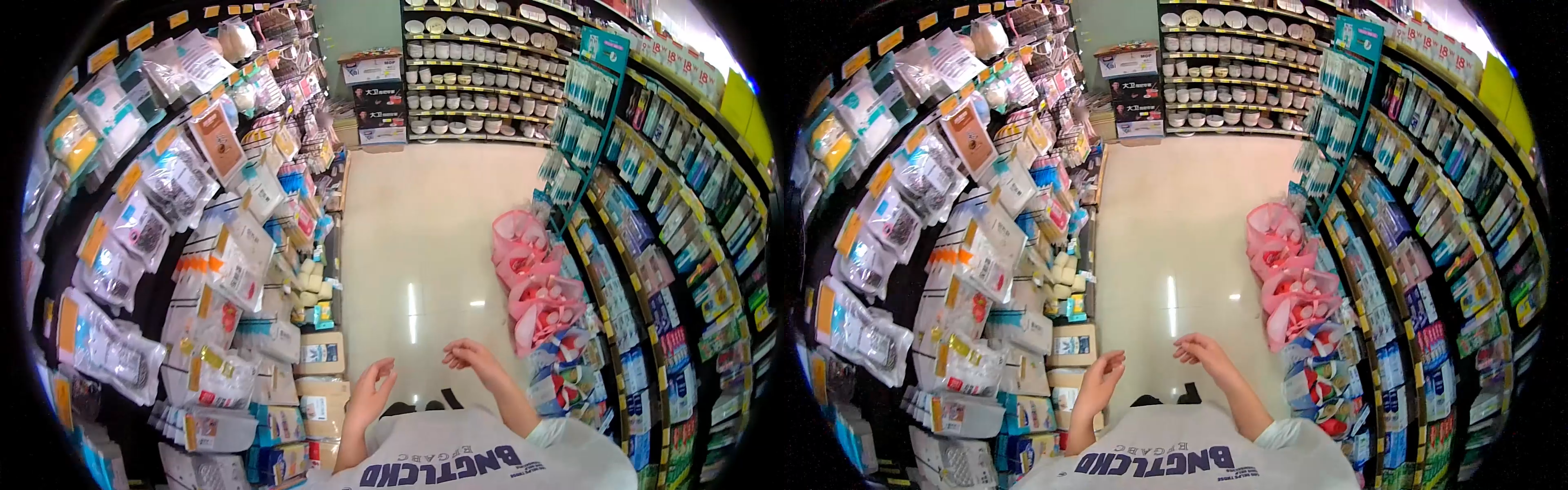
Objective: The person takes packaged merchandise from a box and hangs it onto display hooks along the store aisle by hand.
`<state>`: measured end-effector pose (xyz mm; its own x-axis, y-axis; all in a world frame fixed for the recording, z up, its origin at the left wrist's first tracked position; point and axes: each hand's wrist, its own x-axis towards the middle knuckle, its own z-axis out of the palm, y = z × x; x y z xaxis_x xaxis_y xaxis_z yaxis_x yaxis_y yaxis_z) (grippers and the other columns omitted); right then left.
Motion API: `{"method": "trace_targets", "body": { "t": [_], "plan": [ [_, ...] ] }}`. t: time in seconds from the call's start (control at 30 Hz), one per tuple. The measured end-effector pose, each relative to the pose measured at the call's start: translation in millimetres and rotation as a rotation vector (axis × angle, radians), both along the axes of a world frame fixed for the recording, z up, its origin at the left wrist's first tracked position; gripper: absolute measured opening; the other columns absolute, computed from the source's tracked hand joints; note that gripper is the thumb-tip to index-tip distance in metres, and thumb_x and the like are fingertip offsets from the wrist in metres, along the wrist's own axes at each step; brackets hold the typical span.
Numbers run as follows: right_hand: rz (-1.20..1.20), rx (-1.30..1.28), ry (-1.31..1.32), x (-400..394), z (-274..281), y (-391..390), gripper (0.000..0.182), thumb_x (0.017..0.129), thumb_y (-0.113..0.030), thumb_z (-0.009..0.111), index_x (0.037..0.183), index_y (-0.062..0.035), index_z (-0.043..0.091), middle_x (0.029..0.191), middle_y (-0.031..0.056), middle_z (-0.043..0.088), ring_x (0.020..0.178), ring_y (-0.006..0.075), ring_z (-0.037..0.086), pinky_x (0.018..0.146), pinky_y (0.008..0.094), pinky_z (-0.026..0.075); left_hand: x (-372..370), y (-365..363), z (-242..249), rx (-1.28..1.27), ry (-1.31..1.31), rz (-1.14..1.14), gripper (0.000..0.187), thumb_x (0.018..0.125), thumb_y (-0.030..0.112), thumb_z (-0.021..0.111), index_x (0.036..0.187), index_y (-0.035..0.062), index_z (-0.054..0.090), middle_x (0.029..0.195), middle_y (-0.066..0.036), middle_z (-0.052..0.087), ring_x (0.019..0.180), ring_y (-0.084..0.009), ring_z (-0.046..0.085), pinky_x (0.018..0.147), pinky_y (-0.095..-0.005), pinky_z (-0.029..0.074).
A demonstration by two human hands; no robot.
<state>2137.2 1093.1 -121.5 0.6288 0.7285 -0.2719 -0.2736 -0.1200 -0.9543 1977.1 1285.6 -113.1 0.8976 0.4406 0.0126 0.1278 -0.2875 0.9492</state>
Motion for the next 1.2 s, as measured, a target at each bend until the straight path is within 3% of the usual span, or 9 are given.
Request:
{"method": "trace_targets", "body": {
  "t": [0.17,0.33,0.53,0.77,0.87,1.2],
  "plan": [
    [-0.164,-0.045,0.182,33,-26,-2,0.027,0.086,-0.026,0.047,0.101,-0.0058,0.057,0.089,0.0054,0.063,0.077,0.0102,0.056,0.069,0.0228,0.042,68,19,-17,0.002,0.084,-0.164,0.033,0.083,0.019,0.055,0.110,0.0004,0.051,0.104,-0.015,0.057,0.095,-0.0243,0.057,0.083,-0.0321,0.044],
    [-0.287,-0.036,0.140,93,-33,24,0.027,0.086,-0.024,0.047,0.101,-0.0036,0.056,0.087,0.0070,0.063,0.074,0.0107,0.056,0.068,0.0226,0.043,156,66,-11,0.094,0.034,-0.250,0.033,0.083,0.020,0.053,0.111,0.0019,0.051,0.105,-0.016,0.056,0.097,-0.0260,0.055,0.084,-0.0340,0.043],
    [-0.403,0.045,0.039,180,3,110,0.026,0.086,-0.023,0.048,0.100,-0.0020,0.055,0.085,0.0081,0.063,0.073,0.0111,0.057,0.068,0.0230,0.043,248,146,36,0.121,-0.054,-0.291,0.033,0.083,0.019,0.054,0.110,0.0016,0.052,0.106,-0.015,0.056,0.098,-0.0258,0.054,0.084,-0.0338,0.042],
    [-0.214,0.009,-0.028,255,23,212,0.027,0.086,-0.023,0.047,0.101,-0.0024,0.055,0.088,0.0069,0.062,0.077,0.0106,0.055,0.071,0.0232,0.042,308,236,34,0.143,-0.050,-0.199,0.031,0.082,0.017,0.055,0.109,0.0018,0.052,0.104,-0.013,0.058,0.097,-0.0222,0.055,0.083,-0.0324,0.043],
    [-0.150,-0.009,0.050,271,10,237,0.027,0.086,-0.024,0.046,0.102,-0.0041,0.055,0.087,0.0048,0.062,0.077,0.0103,0.055,0.071,0.0228,0.041,322,249,39,0.012,0.017,-0.199,0.032,0.083,0.018,0.055,0.109,0.0007,0.052,0.105,-0.012,0.058,0.096,-0.0214,0.056,0.082,-0.0310,0.043],
    [-0.032,-0.078,0.159,390,-22,286,0.028,0.085,-0.027,0.048,0.101,-0.0053,0.056,0.086,0.0033,0.061,0.076,0.0100,0.054,0.069,0.0231,0.041,421,289,9,-0.036,0.089,-0.141,0.031,0.084,0.017,0.053,0.110,0.0002,0.051,0.100,-0.013,0.060,0.094,-0.0209,0.057,0.083,-0.0303,0.043]
  ]
}}
